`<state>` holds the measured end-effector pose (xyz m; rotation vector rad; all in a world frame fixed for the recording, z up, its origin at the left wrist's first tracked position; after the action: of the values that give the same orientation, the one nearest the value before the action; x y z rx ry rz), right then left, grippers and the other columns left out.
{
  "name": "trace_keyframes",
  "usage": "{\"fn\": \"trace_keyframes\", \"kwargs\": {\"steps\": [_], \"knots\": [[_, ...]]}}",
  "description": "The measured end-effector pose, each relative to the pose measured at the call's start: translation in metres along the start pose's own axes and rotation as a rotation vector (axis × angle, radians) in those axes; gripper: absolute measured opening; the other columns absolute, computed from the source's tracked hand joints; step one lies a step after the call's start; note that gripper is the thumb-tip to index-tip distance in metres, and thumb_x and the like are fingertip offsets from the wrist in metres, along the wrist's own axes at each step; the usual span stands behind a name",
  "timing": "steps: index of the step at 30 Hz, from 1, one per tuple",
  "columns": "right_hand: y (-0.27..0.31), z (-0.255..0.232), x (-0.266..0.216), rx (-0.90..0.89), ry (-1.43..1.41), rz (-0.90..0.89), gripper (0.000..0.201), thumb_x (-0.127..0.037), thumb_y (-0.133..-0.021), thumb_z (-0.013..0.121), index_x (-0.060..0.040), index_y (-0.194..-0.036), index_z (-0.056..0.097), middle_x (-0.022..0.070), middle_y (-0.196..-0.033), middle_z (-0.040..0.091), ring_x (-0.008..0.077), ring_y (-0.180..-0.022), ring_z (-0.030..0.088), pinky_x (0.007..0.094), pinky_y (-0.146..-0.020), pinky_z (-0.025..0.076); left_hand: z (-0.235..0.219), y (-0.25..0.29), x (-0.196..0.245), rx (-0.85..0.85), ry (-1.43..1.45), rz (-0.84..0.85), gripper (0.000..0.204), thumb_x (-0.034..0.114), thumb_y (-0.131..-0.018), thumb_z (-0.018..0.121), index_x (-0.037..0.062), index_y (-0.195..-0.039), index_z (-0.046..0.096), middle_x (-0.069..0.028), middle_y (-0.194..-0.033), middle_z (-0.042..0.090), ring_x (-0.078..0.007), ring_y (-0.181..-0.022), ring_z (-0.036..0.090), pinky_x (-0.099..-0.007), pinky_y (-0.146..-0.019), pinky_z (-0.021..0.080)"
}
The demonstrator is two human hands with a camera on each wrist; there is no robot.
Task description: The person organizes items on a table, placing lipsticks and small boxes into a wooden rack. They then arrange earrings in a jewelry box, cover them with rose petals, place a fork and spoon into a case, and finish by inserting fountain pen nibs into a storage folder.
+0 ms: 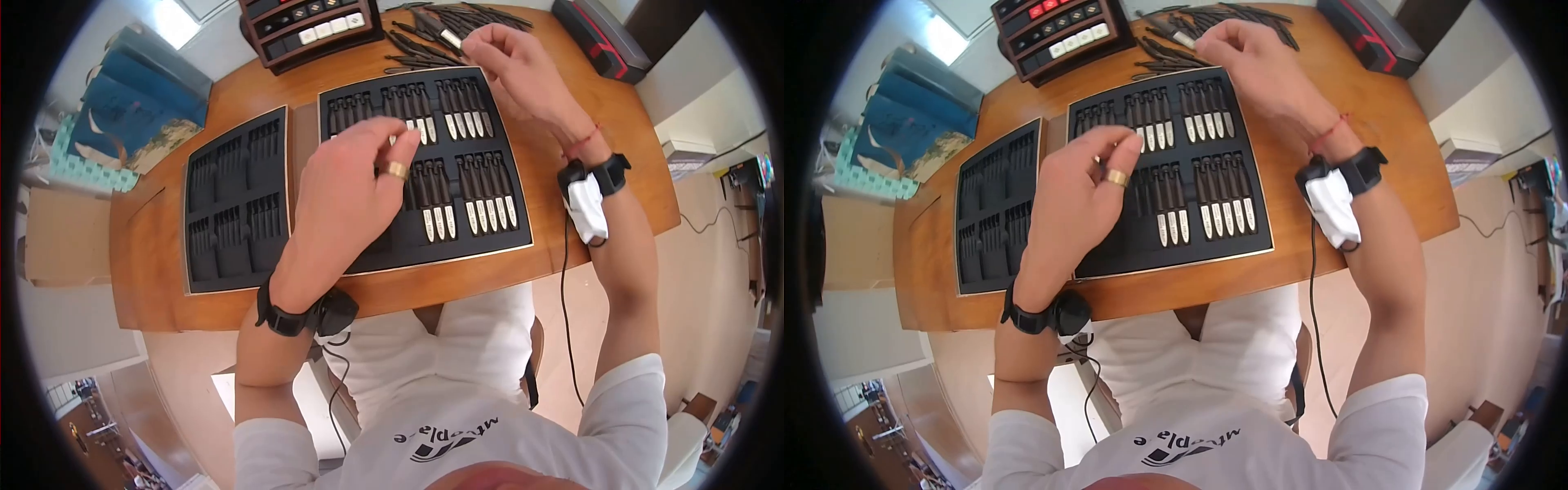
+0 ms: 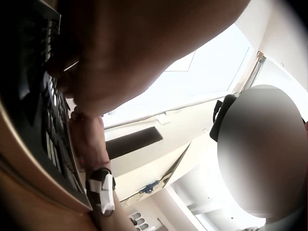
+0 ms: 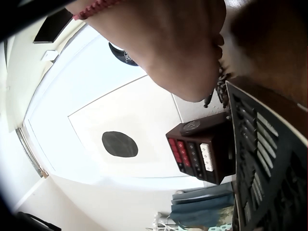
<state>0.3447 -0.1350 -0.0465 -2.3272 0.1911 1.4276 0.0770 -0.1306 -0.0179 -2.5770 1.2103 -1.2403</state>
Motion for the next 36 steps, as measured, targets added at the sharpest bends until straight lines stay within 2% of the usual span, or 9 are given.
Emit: {"fn": "trace_keyframes", "kwargs": {"steps": [2, 5, 10, 13, 16, 17, 19, 26, 36], "knots": [[0.016, 0.024, -0.026, -0.159, -0.19, -0.111, 0.021, -0.026, -0.108, 0.069, -0.0055, -0.108, 0.072, -0.0094, -0.091, 0.061, 0.001, -0.081, 0.051, 0.0217, -0.071, 0.042, -0.005, -0.005, -0.006, 0.026, 0.039, -0.078, 0.03, 0.028, -0.105, 0.073, 0.0003, -0.117, 0.076, -0.0062, -0.08, 0.071, -0.0073, -0.068, 0.061, -0.0259, -0.062, 0.047], [0.039, 0.05, -0.055, -0.311, -0.294, -0.123, 0.018, -0.023, -0.108, 0.069, -0.0052, -0.11, 0.068, -0.0092, -0.092, 0.059, 0.0005, -0.084, 0.049, 0.0215, -0.073, 0.041, -0.016, -0.01, -0.015, 0.208, 0.261, -0.202, 0.034, 0.03, -0.106, 0.073, -0.0035, -0.115, 0.073, -0.0024, -0.081, 0.071, -0.0052, -0.056, 0.056, -0.0216, -0.05, 0.041], [0.051, 0.065, -0.064, -0.316, -0.247, -0.217, 0.025, -0.026, -0.107, 0.07, -0.0012, -0.106, 0.071, -0.0052, -0.081, 0.062, 0.0037, -0.075, 0.05, 0.025, -0.064, 0.043, -0.023, -0.01, -0.019, 0.234, 0.518, -0.236, 0.029, 0.03, -0.107, 0.072, 0.001, -0.101, 0.071, 0.0031, -0.075, 0.069, -0.0004, -0.065, 0.053, -0.0208, -0.058, 0.041], [0.036, 0.054, -0.046, -0.148, -0.235, -0.25, 0.028, -0.028, -0.107, 0.07, -0.0003, -0.099, 0.072, -0.0038, -0.077, 0.061, 0.0046, -0.071, 0.05, 0.0266, -0.061, 0.042, -0.021, -0.011, -0.016, 0.139, 0.466, -0.248, 0.028, 0.026, -0.107, 0.071, -0.0005, -0.1, 0.069, 0.0022, -0.074, 0.068, -0.002, -0.066, 0.052, -0.0226, -0.058, 0.04], [0.027, 0.026, -0.041, 0.081, -0.099, -0.202, 0.032, -0.029, -0.106, 0.069, 0.0006, -0.093, 0.072, -0.0019, -0.071, 0.059, 0.0064, -0.066, 0.049, 0.0287, -0.058, 0.041, -0.007, -0.006, -0.018, -0.209, 0.392, -0.286, 0.022, 0.021, -0.108, 0.07, 0.0011, -0.099, 0.068, 0.0001, -0.077, 0.065, -0.0042, -0.056, 0.051, -0.0232, -0.049, 0.035], [0.022, 0.018, -0.041, 0.119, -0.022, -0.155, 0.026, -0.02, -0.105, 0.067, 0.0033, -0.094, 0.069, 0.0074, -0.079, 0.069, 0.0134, -0.074, 0.061, 0.033, -0.067, 0.052, -0.002, -0.003, -0.019, -0.337, 0.294, -0.248, 0.021, 0.02, -0.107, 0.07, 0.0015, -0.097, 0.068, 0.001, -0.076, 0.065, -0.0042, -0.057, 0.05, -0.0245, -0.05, 0.036], [0.021, 0.015, -0.035, 0.129, 0.003, -0.144, 0.027, -0.021, -0.106, 0.067, 0.003, -0.092, 0.067, 0.0037, -0.078, 0.066, 0.0096, -0.074, 0.057, 0.0304, -0.065, 0.049, 0.008, 0.005, -0.018, -0.525, 0.236, -0.285, 0.023, 0.019, -0.106, 0.07, 0.0014, -0.091, 0.068, 0.0019, -0.074, 0.066, -0.0042, -0.061, 0.048, -0.027, -0.054, 0.037], [0.024, 0.021, -0.042, 0.09, 0.071, -0.232, 0.03, -0.022, -0.106, 0.067, 0.0027, -0.089, 0.066, 0.0041, -0.072, 0.059, 0.0104, -0.07, 0.053, 0.032, -0.06, 0.045, 0.011, 0.006, -0.008, -0.563, 0.238, -0.389, 0.025, 0.019, -0.104, 0.072, 0.0001, -0.088, 0.066, -0.0002, -0.071, 0.068, -0.0057, -0.061, 0.051, -0.0255, -0.055, 0.036], [0.027, 0.025, -0.043, 0.042, 0.052, -0.141, 0.031, -0.023, -0.106, 0.066, 0.0026, -0.088, 0.066, 0.0041, -0.072, 0.062, 0.0098, -0.066, 0.052, 0.0319, -0.057, 0.043, 0.02, 0.013, -0.012, -0.519, -0.074, -0.182, 0.028, 0.017, -0.1, 0.078, -0.0013, -0.085, 0.063, -0.0034, -0.061, 0.054, -0.0124, -0.058, 0.041, -0.0333, -0.054, 0.036]]}}
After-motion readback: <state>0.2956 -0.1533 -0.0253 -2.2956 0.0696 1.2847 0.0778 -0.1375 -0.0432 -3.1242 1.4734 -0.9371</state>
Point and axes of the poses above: each hand's wrist, its own y-axis away from the middle knuckle, its own z-axis out of the palm, x = y × z, the point moved 6 cm from there along -y, towards the middle knuckle
